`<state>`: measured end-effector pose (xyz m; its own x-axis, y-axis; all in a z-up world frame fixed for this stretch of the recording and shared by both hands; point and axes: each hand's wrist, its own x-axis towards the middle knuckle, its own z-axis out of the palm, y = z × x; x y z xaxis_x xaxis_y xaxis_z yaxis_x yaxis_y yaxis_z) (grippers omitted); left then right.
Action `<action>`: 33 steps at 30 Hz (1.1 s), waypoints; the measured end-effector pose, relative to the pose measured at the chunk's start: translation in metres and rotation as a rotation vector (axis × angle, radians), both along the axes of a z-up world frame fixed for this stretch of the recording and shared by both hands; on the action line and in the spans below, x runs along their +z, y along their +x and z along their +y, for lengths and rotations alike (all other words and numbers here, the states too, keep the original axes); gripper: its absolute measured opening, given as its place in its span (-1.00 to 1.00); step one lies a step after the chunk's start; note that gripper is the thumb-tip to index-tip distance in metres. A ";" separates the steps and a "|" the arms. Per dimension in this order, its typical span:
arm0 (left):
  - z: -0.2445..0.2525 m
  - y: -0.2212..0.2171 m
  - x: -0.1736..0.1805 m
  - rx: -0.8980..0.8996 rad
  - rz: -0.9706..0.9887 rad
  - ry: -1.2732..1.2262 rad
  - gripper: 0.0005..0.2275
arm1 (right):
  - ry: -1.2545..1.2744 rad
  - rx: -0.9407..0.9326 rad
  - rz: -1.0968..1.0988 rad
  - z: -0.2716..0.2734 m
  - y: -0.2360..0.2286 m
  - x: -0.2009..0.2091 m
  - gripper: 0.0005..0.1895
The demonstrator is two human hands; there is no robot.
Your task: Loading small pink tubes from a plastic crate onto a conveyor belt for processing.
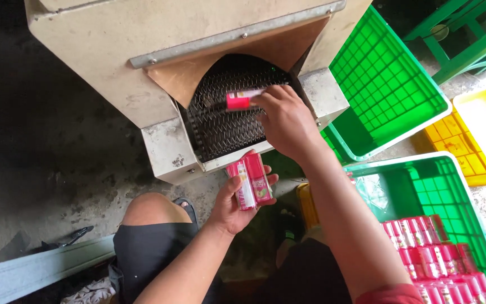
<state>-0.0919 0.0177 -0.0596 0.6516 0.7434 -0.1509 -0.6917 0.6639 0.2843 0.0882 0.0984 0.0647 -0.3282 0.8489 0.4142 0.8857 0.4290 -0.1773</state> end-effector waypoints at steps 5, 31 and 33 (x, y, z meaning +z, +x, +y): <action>0.006 -0.005 0.021 0.036 0.073 0.065 -0.44 | -0.906 -0.142 0.254 -0.053 -0.018 0.061 -0.32; -0.010 -0.001 0.011 0.095 0.077 -0.159 -0.48 | -0.281 -0.195 -0.001 0.009 -0.020 -0.004 -0.34; -0.009 -0.003 0.011 0.088 0.081 -0.172 -0.48 | -0.209 -0.162 -0.051 0.014 -0.020 -0.016 -0.44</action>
<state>-0.0945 0.0086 -0.0489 0.5660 0.7557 -0.3294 -0.7286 0.6455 0.2289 0.0679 0.1120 0.0486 -0.1967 0.9576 0.2107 0.9500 0.2393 -0.2008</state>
